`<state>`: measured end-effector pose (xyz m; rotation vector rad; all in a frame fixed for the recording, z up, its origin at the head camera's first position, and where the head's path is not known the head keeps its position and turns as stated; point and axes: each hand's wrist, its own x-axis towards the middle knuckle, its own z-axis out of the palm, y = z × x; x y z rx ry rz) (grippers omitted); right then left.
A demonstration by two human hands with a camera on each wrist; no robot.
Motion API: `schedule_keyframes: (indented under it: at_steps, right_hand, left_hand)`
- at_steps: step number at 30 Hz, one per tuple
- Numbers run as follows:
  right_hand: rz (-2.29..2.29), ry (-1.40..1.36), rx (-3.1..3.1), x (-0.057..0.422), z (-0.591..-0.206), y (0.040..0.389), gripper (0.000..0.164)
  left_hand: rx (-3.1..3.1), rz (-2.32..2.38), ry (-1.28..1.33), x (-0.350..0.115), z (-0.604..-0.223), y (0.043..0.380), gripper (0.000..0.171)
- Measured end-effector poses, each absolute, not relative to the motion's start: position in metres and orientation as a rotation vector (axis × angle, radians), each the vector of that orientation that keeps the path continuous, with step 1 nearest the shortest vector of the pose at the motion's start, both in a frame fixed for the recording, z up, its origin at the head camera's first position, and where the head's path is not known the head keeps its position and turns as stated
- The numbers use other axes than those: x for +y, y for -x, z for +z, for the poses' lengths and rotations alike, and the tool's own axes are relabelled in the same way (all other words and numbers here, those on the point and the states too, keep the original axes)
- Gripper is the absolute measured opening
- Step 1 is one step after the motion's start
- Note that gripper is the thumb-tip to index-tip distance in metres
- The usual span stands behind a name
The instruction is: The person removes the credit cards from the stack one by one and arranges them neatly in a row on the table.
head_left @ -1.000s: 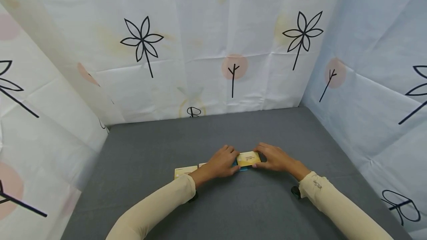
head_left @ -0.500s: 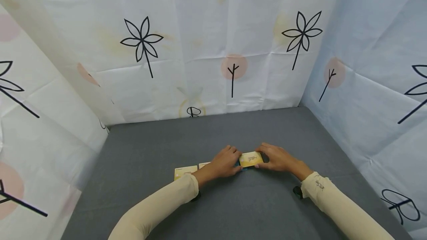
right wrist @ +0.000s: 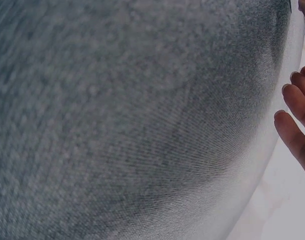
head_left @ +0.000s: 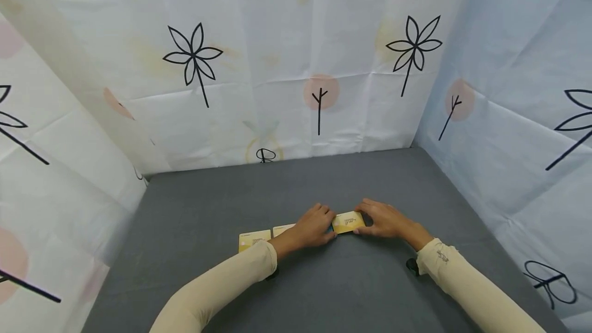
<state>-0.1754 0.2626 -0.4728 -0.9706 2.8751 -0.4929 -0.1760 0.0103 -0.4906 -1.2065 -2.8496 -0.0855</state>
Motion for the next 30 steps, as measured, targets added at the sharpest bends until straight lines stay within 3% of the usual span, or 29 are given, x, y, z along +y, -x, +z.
schedule_keyframes:
  at_steps: [30]
  right_hand:
    - [-0.468, 0.919, 2.882, 0.2704, -0.4782, 0.1779, 0.051]
  left_hand:
    - [-2.84, -0.077, 1.254, 0.0207, -0.4929, 0.1842, 0.044]
